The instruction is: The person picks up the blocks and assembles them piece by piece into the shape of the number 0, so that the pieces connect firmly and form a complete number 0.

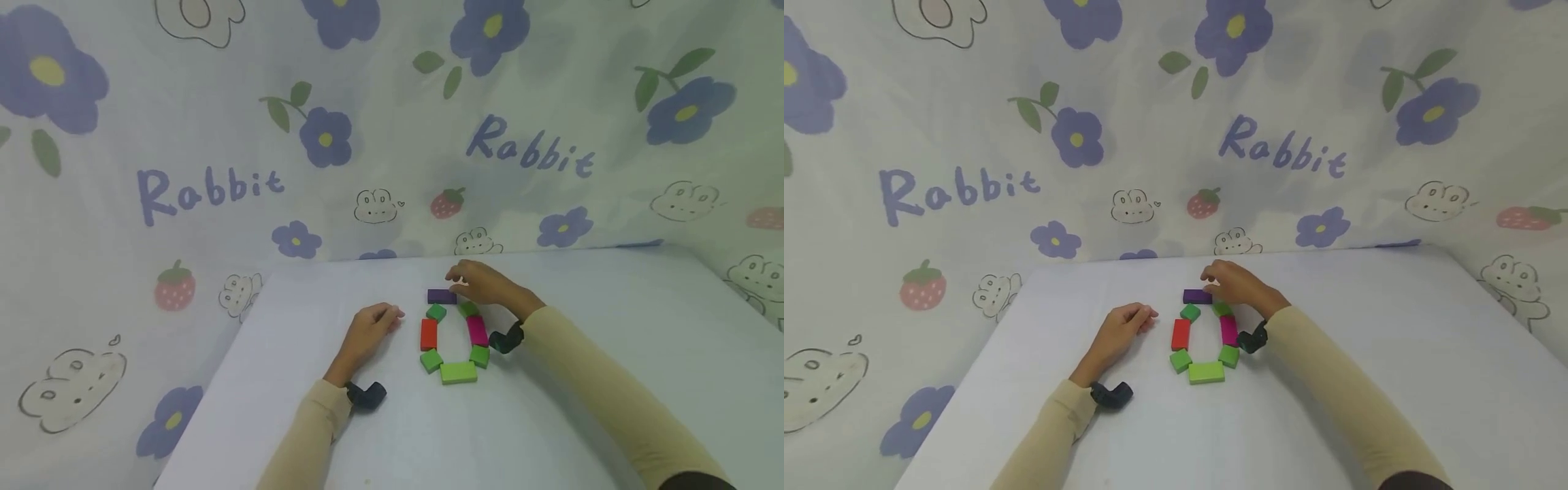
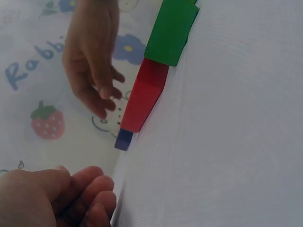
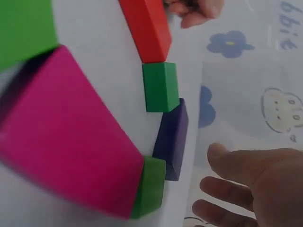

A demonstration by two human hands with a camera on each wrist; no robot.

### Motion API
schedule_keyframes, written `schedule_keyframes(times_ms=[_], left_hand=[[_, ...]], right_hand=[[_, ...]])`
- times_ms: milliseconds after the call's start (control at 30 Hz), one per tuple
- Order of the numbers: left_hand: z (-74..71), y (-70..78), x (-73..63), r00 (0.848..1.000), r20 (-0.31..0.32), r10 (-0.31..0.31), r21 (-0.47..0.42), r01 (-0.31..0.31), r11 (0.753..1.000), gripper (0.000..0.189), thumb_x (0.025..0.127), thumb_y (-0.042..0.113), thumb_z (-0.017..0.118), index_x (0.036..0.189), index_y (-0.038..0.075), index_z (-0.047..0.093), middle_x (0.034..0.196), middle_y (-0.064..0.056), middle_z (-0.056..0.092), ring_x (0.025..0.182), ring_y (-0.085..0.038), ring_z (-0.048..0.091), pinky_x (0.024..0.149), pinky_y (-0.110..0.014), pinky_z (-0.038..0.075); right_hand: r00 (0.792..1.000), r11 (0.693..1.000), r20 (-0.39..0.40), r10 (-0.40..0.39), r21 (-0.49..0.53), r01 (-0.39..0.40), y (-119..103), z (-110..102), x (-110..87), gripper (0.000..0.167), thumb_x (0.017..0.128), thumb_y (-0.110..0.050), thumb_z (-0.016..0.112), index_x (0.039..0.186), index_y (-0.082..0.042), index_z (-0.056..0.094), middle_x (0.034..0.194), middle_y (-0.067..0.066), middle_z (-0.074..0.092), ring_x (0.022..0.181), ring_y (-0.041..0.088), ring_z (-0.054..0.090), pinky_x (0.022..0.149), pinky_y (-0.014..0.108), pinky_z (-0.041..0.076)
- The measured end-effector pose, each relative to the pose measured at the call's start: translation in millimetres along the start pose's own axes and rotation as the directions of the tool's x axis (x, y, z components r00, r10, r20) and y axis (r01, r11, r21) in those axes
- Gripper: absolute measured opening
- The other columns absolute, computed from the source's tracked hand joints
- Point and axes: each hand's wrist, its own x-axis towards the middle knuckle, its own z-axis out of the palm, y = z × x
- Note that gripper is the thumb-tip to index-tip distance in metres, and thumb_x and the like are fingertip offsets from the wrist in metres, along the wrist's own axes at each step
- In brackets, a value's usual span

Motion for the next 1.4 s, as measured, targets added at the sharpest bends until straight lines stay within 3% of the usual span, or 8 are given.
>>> schedule_keyframes(times_ms=[167, 267, 467, 1100, 1400], left_hand=[[-0.5, 1.4, 4.3, 1.0, -0.006, 0.014, -0.012, -0.014, 1.0, 0.027, 0.103, 0.036, 0.054, 0.1, 0.019, 0.075, 0.084, 0.002, 0.067, 0.085, -0.014, 0.059, 0.087, -0.033, 0.049], [-0.2, 0.8, 2.6, 1.0, 0.003, -0.005, -0.012, 0.005, 1.0, 0.027, 0.103, 0.036, 0.053, 0.1, 0.019, 0.075, 0.085, 0.003, 0.067, 0.086, -0.014, 0.059, 0.087, -0.033, 0.049], [-3.6, 1.5, -0.1, 1.0, 0.004, -0.003, 0.004, 0.003, 1.0, 0.027, 0.103, 0.034, 0.053, 0.1, 0.018, 0.075, 0.085, 0.003, 0.068, 0.086, -0.015, 0.06, 0.086, -0.034, 0.05], [-2.7, -0.2, 0.6, 1.0, -0.003, 0.001, -0.005, -0.001, 1.0, 0.026, 0.103, 0.034, 0.055, 0.098, 0.019, 0.075, 0.084, 0.003, 0.067, 0.084, -0.015, 0.06, 0.086, -0.035, 0.05], [-2.4, 1.5, -3.5, 1.0, 0.009, -0.003, -0.014, 0.003, 1.0, 0.027, 0.103, 0.035, 0.054, 0.1, 0.019, 0.075, 0.087, 0.003, 0.069, 0.087, -0.013, 0.06, 0.088, -0.034, 0.05]], right_hand=[[0.99, 0.997, 0.143, 0.009, -0.072, 0.002, -10.5, -0.6, 18.8, 0.039, 0.097, -0.016, 0.065, 0.135, -0.008, 0.061, 0.128, 0.009, 0.064, 0.119, 0.024, 0.06, 0.104, 0.04, 0.049], [0.984, 0.995, 0.18, 0.002, -0.101, 0.016, -11.5, 2.3, 22.7, 0.037, 0.097, -0.012, 0.064, 0.133, -0.008, 0.062, 0.127, 0.009, 0.064, 0.118, 0.023, 0.06, 0.104, 0.039, 0.049], [0.981, 0.992, 0.189, 0.035, -0.122, -0.011, -9.4, 3.9, 20.2, 0.034, 0.097, -0.011, 0.063, 0.131, -0.009, 0.063, 0.121, 0.007, 0.065, 0.107, 0.019, 0.059, 0.101, 0.038, 0.05], [0.981, 0.988, 0.19, 0.033, -0.155, -0.003, -11.4, 5.7, 10.0, 0.034, 0.097, -0.011, 0.063, 0.131, -0.013, 0.065, 0.116, 0.005, 0.066, 0.098, 0.017, 0.058, 0.092, 0.033, 0.054], [0.98, 0.991, 0.191, 0.053, -0.127, -0.029, -9.1, 9.3, 8.0, 0.034, 0.097, -0.013, 0.065, 0.131, -0.015, 0.066, 0.118, 0.002, 0.066, 0.1, 0.015, 0.058, 0.095, 0.033, 0.053]])
